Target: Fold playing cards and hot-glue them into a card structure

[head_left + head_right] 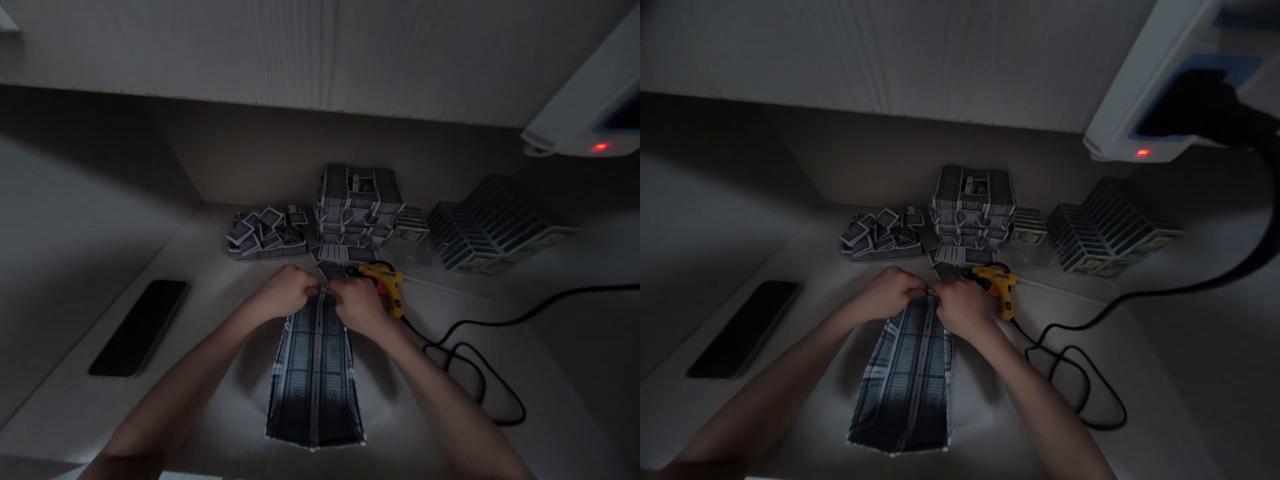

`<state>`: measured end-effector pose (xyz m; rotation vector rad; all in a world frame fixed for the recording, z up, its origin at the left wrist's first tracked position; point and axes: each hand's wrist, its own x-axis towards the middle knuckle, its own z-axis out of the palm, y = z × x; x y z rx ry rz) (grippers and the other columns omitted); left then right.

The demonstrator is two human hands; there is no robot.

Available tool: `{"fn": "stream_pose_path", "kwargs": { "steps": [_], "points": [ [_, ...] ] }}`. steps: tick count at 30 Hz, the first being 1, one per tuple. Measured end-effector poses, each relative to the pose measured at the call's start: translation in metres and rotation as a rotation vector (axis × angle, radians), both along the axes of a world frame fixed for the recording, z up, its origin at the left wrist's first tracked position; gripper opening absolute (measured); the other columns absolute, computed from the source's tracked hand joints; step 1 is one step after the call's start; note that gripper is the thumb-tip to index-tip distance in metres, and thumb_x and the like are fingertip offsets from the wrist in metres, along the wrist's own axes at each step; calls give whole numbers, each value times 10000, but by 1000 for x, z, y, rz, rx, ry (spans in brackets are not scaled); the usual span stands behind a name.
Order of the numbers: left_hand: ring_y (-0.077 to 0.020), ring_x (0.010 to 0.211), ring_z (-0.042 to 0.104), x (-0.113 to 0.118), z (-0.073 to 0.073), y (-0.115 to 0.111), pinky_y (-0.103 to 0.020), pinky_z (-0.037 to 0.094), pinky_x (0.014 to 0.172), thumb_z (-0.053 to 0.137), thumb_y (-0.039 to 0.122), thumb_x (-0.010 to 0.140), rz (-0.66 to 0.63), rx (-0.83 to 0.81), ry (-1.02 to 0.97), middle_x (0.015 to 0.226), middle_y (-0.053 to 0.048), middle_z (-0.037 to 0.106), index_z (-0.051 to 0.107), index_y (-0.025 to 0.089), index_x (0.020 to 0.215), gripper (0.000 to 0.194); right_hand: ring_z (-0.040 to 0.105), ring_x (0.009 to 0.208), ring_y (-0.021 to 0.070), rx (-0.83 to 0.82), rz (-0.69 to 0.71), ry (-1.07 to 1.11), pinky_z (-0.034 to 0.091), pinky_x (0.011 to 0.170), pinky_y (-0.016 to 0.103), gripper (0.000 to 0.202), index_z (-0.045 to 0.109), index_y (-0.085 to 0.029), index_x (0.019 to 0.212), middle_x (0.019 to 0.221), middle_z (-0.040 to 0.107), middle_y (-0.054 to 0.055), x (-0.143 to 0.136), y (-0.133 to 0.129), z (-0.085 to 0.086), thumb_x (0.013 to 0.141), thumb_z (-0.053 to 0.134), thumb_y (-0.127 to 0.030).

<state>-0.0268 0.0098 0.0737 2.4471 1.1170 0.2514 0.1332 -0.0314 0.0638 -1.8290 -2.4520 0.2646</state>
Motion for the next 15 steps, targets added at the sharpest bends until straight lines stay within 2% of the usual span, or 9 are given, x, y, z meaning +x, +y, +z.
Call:
{"fn": "stream_pose_path", "kwargs": {
  "steps": [9,15],
  "points": [
    [-139,597,563,1,-14,5,-225,326,538,491,182,747,53,-83,-113,625,-14,659,690,177,711,203,611,830,187,-9,-15,36,345,643,258,222,639,-189,818,841,688,65,1,1,-1,809,418,-176],
    [-131,642,564,5,-4,-1,-209,362,571,508,198,739,140,-168,-181,673,-3,667,693,161,738,188,603,825,176,33,-4,134,322,615,253,242,644,-187,841,855,685,58,6,-2,7,811,405,-166]
  ]
}}
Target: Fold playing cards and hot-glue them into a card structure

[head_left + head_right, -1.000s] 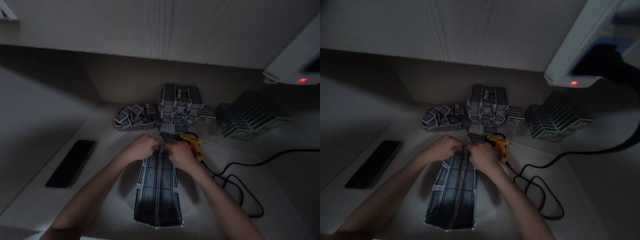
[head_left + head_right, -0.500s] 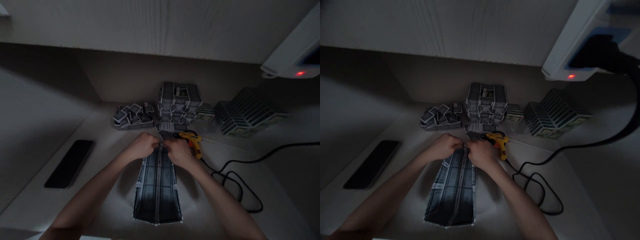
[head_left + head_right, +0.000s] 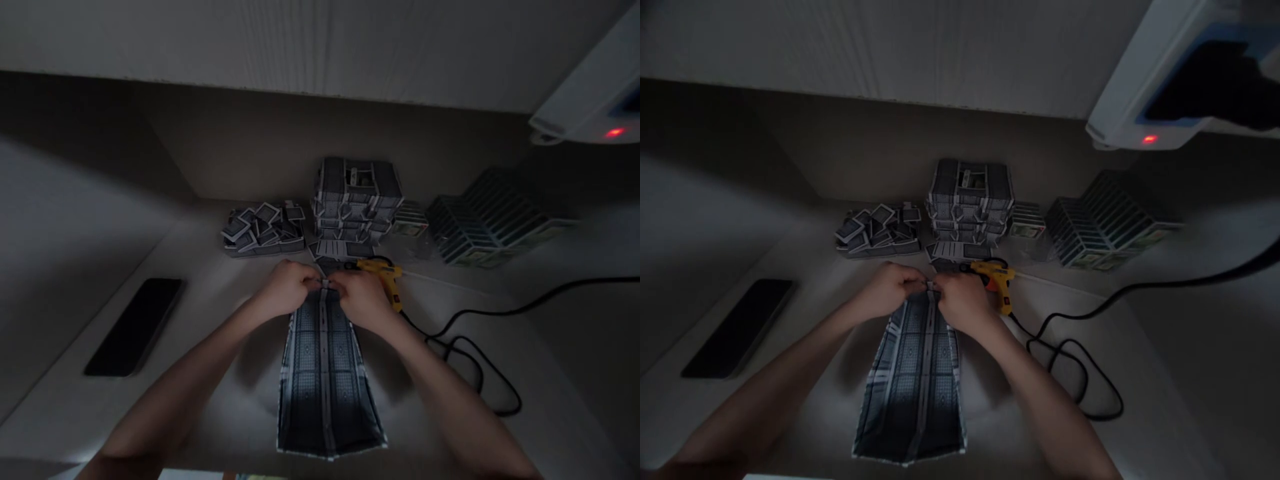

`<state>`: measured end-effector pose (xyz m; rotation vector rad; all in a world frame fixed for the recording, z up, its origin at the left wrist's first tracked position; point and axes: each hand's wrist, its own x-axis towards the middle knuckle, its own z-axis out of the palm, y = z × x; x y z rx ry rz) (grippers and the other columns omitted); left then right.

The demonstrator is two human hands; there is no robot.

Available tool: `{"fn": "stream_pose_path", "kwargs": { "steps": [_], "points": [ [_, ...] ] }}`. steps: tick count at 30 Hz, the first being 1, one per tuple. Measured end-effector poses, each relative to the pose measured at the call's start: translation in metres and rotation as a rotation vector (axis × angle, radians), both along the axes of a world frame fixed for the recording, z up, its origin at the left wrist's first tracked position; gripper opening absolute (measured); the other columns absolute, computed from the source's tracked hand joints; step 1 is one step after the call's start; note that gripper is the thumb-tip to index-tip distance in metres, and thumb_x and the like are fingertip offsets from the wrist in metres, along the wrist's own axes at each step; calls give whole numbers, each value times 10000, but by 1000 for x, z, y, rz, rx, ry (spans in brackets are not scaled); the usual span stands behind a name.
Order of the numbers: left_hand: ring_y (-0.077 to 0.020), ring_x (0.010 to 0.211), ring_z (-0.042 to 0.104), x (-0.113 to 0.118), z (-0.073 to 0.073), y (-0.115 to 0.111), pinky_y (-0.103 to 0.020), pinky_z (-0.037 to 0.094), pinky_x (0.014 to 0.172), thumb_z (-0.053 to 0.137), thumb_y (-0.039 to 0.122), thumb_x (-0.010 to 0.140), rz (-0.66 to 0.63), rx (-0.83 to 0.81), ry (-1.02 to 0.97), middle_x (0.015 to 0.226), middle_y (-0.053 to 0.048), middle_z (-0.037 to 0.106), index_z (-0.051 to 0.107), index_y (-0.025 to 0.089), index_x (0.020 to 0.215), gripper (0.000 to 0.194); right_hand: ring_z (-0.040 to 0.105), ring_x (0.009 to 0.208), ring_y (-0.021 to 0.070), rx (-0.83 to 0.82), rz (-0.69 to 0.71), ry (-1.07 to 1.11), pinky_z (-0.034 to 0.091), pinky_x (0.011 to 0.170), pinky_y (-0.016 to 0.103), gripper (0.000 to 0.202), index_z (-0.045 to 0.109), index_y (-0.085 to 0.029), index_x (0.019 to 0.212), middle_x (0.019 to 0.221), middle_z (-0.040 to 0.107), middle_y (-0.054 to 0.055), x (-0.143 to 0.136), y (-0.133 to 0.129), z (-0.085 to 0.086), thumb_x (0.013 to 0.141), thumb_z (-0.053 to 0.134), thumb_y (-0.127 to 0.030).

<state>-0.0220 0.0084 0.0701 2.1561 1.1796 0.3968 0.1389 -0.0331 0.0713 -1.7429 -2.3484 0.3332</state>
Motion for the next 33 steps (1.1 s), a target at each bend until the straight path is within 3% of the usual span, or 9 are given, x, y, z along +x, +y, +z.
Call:
{"fn": "stream_pose_path", "kwargs": {
  "steps": [5,9,16,26,33],
  "points": [
    [-131,619,546,4,17,-12,-209,346,534,525,223,711,91,-85,37,631,-6,649,689,145,692,183,595,732,156,-67,-6,162,314,578,238,231,661,-187,804,782,685,41,2,-5,9,802,431,-181],
    [-123,573,510,3,23,-15,-207,325,499,547,243,664,106,-182,41,569,4,603,673,134,644,168,569,684,141,-181,-30,259,321,577,224,198,678,-201,760,715,673,19,3,-5,8,778,481,-196],
    [-119,569,492,0,12,-7,-205,340,506,558,261,628,70,-280,19,571,10,594,673,133,635,172,556,665,137,-255,-94,307,334,570,215,176,691,-216,738,682,665,8,1,-1,1,744,518,-185],
    [-128,586,511,0,2,-1,-211,334,509,549,276,680,47,-180,81,590,1,614,687,138,677,195,573,696,141,-207,-44,261,337,592,217,214,694,-218,788,754,686,22,4,0,-3,777,483,-182],
    [-152,695,577,0,-1,-3,-218,367,568,514,260,733,35,-70,108,727,-11,683,701,183,771,206,598,786,154,-196,-55,125,341,633,223,242,686,-206,842,821,690,52,0,-1,2,819,445,-196]
  ]
}}
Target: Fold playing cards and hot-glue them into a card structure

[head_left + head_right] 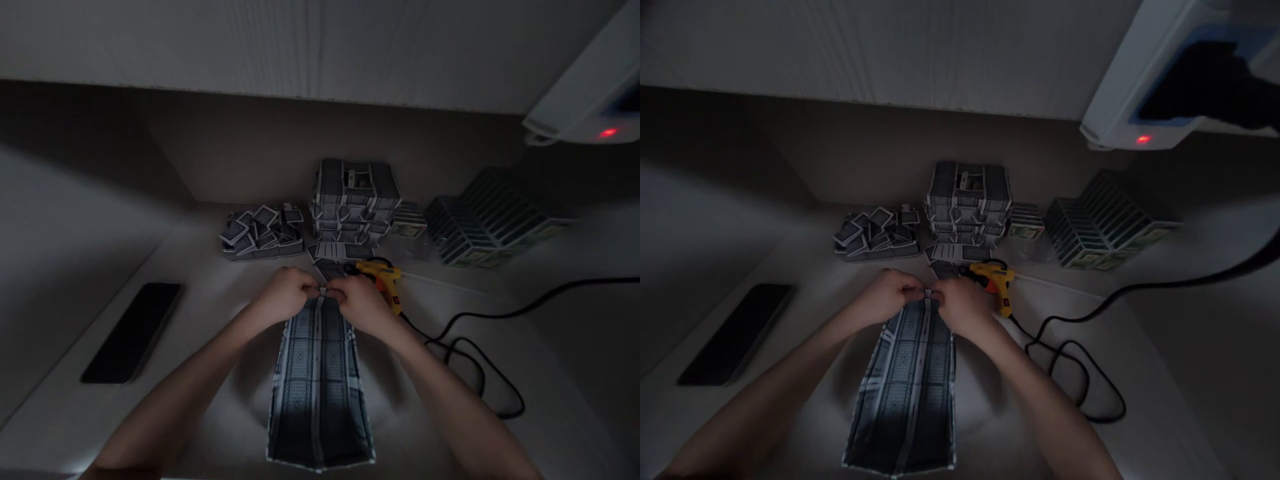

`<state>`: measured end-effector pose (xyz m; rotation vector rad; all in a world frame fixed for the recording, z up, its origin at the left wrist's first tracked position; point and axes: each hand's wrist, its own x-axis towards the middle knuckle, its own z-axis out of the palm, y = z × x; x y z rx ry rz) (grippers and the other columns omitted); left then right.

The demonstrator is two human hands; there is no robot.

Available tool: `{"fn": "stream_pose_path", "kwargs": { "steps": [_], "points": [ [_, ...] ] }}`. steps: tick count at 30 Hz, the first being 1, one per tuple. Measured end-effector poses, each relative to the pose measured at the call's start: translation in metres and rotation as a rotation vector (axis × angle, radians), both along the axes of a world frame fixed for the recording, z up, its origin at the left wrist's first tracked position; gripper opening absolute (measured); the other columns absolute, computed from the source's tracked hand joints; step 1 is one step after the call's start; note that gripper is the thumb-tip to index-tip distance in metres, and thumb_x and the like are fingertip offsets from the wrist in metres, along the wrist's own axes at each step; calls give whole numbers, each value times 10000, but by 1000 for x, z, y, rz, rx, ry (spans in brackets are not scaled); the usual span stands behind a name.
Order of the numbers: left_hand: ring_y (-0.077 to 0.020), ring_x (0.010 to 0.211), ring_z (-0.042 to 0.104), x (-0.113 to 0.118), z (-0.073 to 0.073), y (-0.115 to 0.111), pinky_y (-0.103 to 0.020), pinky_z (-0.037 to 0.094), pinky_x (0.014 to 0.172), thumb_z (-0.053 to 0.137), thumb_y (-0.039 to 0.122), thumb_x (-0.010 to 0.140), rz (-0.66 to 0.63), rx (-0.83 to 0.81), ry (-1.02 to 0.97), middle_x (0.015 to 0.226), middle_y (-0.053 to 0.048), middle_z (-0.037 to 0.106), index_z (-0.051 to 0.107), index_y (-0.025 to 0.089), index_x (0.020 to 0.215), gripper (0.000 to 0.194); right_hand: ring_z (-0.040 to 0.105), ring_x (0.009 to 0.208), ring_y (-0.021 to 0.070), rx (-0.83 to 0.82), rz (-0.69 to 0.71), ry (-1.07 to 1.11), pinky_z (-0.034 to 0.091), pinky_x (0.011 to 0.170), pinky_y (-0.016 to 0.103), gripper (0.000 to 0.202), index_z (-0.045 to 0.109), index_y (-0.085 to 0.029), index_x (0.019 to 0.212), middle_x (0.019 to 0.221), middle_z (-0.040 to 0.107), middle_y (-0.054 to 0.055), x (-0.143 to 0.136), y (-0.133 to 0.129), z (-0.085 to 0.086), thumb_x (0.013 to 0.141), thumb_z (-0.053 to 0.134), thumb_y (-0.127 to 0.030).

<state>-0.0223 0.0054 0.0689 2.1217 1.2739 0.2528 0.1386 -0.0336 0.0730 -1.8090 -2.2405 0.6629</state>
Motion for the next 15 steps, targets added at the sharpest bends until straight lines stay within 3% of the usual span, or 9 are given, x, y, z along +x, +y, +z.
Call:
{"fn": "stream_pose_path", "kwargs": {
  "steps": [6,15],
  "points": [
    [-154,734,595,-3,0,1,-223,384,603,484,248,760,-45,31,2,794,-9,700,704,205,828,234,603,837,160,-1,-21,-75,345,641,221,251,674,-208,880,866,688,61,-3,-3,2,845,426,-233],
    [-165,809,611,-5,3,0,-237,409,655,479,264,785,-101,52,30,889,-5,701,689,237,882,233,611,796,164,15,8,41,366,638,229,205,678,-225,885,851,694,39,4,-1,4,812,488,-250]
  ]
}}
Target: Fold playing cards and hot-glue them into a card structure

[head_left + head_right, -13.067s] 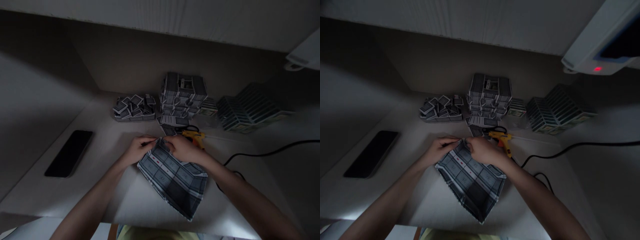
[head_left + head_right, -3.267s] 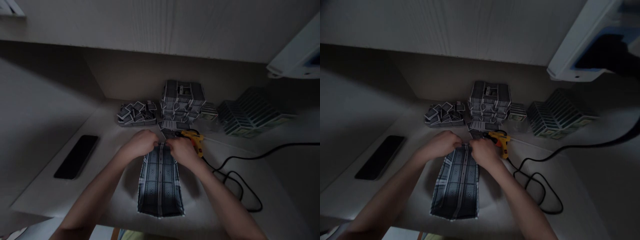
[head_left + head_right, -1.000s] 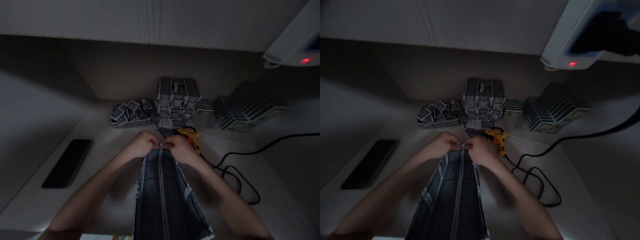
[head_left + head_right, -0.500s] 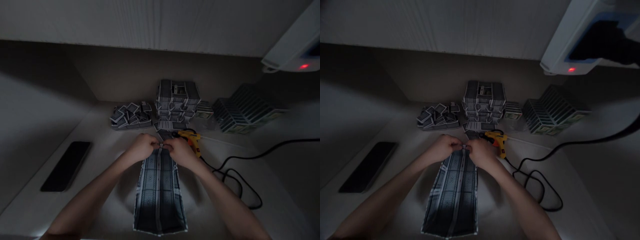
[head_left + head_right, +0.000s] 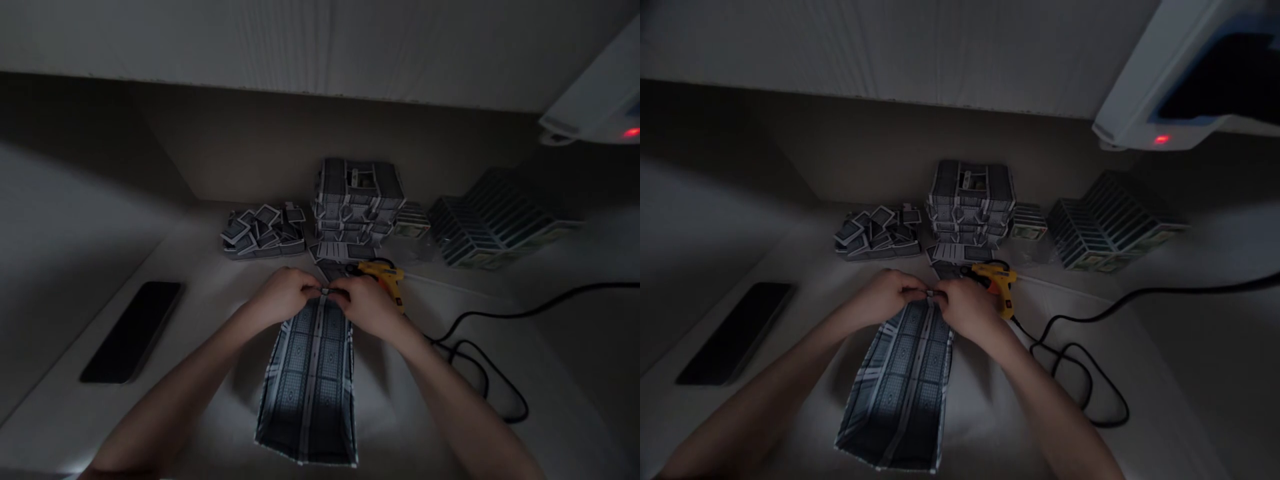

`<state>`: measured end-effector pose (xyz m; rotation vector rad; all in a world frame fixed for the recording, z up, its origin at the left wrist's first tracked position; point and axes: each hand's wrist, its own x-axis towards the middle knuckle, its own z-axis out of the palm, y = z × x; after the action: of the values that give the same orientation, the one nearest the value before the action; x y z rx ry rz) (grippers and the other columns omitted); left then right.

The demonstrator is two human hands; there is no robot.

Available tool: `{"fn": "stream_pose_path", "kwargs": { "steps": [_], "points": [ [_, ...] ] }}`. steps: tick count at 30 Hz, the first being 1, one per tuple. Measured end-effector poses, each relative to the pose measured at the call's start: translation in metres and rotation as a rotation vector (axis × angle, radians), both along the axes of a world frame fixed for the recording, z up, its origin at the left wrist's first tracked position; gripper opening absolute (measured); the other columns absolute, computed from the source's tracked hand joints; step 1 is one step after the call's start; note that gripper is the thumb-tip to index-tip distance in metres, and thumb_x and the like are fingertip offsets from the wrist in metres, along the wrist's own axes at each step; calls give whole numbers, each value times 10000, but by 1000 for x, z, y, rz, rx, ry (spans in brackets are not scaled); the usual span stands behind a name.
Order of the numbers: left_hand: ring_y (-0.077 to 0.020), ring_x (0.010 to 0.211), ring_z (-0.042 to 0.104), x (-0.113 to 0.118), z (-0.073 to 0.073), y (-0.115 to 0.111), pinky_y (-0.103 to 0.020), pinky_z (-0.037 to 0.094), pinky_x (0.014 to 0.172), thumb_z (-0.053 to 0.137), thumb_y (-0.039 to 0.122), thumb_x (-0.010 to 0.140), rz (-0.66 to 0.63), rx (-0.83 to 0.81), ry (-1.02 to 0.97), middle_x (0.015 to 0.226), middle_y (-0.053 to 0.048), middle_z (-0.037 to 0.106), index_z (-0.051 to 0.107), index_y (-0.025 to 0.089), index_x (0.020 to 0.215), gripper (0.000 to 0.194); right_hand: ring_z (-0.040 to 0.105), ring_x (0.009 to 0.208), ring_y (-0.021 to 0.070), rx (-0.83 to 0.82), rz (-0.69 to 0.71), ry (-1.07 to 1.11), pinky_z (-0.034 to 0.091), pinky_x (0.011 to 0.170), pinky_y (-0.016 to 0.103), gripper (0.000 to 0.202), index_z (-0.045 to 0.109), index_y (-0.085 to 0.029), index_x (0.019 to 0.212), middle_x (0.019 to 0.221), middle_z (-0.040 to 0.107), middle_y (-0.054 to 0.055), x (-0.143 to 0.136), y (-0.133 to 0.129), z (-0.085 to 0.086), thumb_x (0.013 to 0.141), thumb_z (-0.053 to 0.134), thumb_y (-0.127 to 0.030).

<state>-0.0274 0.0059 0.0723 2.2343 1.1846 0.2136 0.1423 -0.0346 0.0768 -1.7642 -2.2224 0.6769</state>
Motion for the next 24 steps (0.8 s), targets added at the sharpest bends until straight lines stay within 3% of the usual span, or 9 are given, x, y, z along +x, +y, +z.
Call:
{"fn": "stream_pose_path", "kwargs": {
  "steps": [5,8,12,14,18,21,24],
  "points": [
    [-188,881,605,-6,9,-6,-259,416,720,445,343,822,-49,85,90,971,-32,678,631,243,1014,286,616,763,156,32,25,33,365,610,233,209,670,-223,910,846,696,23,4,0,1,787,503,-249],
    [-237,859,610,-16,17,-15,-284,421,670,538,420,749,-24,152,252,975,-98,664,558,177,1115,440,618,755,150,48,35,34,366,606,233,213,668,-223,905,851,696,15,7,0,0,778,497,-238],
    [-208,671,612,-29,27,-30,-268,389,554,489,328,770,-80,122,417,749,-87,668,648,167,777,226,615,778,154,74,45,-10,359,607,234,212,667,-227,902,841,693,16,8,-1,0,774,497,-230],
    [-177,608,596,-31,31,-33,-254,374,535,446,273,786,-131,108,403,659,-61,649,627,181,642,249,615,761,157,72,60,-51,348,591,236,204,671,-226,885,810,691,21,8,-2,1,768,505,-225],
    [-183,630,599,-26,32,-23,-262,365,546,427,228,787,-107,150,410,678,-70,655,620,173,651,242,608,704,156,73,67,-141,318,555,240,173,680,-219,819,752,685,31,8,-5,4,763,517,-215],
    [-215,734,612,-23,29,-10,-282,383,606,420,243,799,-31,189,415,773,-102,668,643,160,751,242,585,639,140,54,85,-117,293,517,234,168,674,-218,746,701,674,20,10,-7,6,767,546,-325],
    [-194,770,610,-23,24,-1,-262,394,649,432,278,807,-1,184,347,812,-81,674,652,182,799,240,557,579,132,22,82,-51,277,487,230,326,664,-209,684,646,657,16,14,-7,8,728,559,-514]
  ]
}}
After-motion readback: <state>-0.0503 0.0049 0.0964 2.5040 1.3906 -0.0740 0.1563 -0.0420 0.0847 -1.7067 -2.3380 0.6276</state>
